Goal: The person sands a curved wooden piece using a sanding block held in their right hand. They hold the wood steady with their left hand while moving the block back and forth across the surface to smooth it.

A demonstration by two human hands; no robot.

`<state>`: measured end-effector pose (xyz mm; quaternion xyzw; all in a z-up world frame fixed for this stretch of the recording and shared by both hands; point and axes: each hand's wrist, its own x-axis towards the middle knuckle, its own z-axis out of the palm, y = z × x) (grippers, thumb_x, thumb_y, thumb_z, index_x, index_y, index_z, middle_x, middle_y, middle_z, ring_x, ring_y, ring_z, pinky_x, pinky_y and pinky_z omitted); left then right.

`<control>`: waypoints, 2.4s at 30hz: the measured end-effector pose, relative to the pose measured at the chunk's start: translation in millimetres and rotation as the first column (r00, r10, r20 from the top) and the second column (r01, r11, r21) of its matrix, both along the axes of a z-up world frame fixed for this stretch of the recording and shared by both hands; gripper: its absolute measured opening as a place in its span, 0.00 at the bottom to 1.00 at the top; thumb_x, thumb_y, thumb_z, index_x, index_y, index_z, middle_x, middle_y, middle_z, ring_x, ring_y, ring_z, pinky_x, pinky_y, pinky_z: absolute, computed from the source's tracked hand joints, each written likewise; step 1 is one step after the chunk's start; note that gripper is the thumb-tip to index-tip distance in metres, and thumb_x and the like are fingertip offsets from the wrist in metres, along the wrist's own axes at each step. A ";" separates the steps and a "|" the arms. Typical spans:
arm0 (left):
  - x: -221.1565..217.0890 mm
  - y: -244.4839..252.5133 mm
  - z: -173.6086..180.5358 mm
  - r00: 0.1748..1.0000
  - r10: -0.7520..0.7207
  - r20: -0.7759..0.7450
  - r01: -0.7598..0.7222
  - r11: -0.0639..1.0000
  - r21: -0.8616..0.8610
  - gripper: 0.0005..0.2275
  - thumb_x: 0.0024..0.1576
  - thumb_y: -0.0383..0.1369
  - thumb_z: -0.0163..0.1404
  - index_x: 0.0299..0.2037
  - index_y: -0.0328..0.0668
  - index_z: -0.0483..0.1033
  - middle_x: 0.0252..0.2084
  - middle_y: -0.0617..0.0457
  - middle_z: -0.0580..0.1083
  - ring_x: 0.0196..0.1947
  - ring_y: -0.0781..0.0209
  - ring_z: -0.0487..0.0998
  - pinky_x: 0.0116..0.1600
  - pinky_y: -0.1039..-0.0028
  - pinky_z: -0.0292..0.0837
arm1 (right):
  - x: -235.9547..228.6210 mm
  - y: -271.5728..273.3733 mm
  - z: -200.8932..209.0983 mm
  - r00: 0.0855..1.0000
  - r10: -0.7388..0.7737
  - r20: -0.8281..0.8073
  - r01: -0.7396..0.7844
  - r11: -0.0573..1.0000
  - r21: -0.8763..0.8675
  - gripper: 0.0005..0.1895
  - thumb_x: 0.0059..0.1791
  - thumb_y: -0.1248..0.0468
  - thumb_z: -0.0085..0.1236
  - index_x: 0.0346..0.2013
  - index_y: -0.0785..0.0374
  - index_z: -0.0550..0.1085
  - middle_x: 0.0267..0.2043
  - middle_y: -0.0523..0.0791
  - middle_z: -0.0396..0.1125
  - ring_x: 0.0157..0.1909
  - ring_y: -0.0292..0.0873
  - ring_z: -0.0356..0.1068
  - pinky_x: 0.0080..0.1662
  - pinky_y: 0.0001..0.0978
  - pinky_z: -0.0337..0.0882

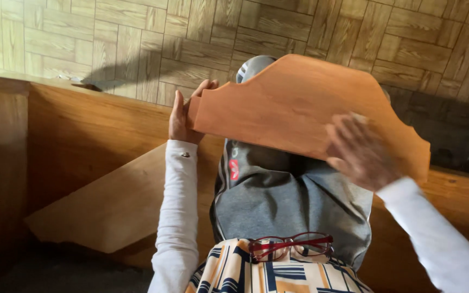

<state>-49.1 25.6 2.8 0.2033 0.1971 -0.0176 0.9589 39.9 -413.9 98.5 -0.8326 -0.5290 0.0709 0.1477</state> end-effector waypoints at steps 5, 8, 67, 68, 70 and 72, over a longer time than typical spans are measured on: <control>-2.8 -1.9 -21.8 0.992 0.091 0.084 -0.078 0.986 -0.148 0.43 0.61 0.63 0.29 0.75 0.31 0.52 0.77 0.37 0.53 0.75 0.35 0.58 0.76 0.48 0.55 | 10.8 120.3 -13.6 0.982 0.181 0.059 -0.189 0.967 0.173 0.39 0.55 0.44 0.46 0.76 0.61 0.55 0.82 0.52 0.40 0.81 0.56 0.37 0.76 0.54 0.40; -7.1 -5.7 -23.4 0.983 0.106 0.151 -0.085 0.986 -0.142 0.48 0.57 0.69 0.28 0.74 0.29 0.53 0.76 0.36 0.55 0.76 0.36 0.56 0.78 0.47 0.51 | 4.3 186.3 -16.9 0.959 0.244 0.143 -0.270 0.942 0.201 0.38 0.57 0.40 0.41 0.73 0.63 0.60 0.79 0.54 0.48 0.79 0.56 0.44 0.76 0.54 0.42; -1.9 -31.6 44.0 0.841 0.282 -0.462 0.055 0.805 0.590 0.34 0.52 0.66 0.43 0.59 0.53 0.75 0.58 0.48 0.70 0.50 0.51 0.75 0.52 0.63 0.67 | -15.4 218.2 -36.9 0.957 -0.238 0.168 0.175 0.931 0.320 0.32 0.59 0.40 0.34 0.69 0.55 0.65 0.74 0.46 0.56 0.74 0.51 0.53 0.74 0.52 0.46; 2.0 -32.7 46.1 0.820 0.321 -0.474 0.122 0.710 0.693 0.27 0.55 0.59 0.53 0.51 0.44 0.79 0.45 0.50 0.76 0.35 0.59 0.77 0.34 0.77 0.71 | -16.3 189.3 -28.5 0.956 -0.270 0.117 0.238 0.943 0.234 0.30 0.61 0.44 0.32 0.73 0.54 0.62 0.76 0.44 0.53 0.75 0.51 0.50 0.73 0.55 0.42; -8.7 -21.5 13.6 0.860 0.304 -0.409 0.073 0.721 0.689 0.20 0.59 0.50 0.55 0.48 0.40 0.81 0.38 0.48 0.78 0.31 0.61 0.79 0.33 0.75 0.75 | -10.6 127.3 -6.4 0.957 -0.234 0.174 0.201 0.962 0.185 0.32 0.58 0.43 0.42 0.72 0.56 0.65 0.74 0.48 0.56 0.73 0.55 0.54 0.71 0.55 0.50; -15.8 -13.7 -6.9 0.897 0.280 -0.343 0.030 0.736 0.676 0.13 0.63 0.40 0.56 0.44 0.36 0.83 0.32 0.47 0.80 0.27 0.63 0.81 0.32 0.74 0.79 | -13.1 67.0 4.8 0.953 -0.198 0.230 0.173 0.977 0.127 0.35 0.55 0.42 0.52 0.71 0.57 0.67 0.72 0.52 0.59 0.72 0.58 0.59 0.69 0.55 0.58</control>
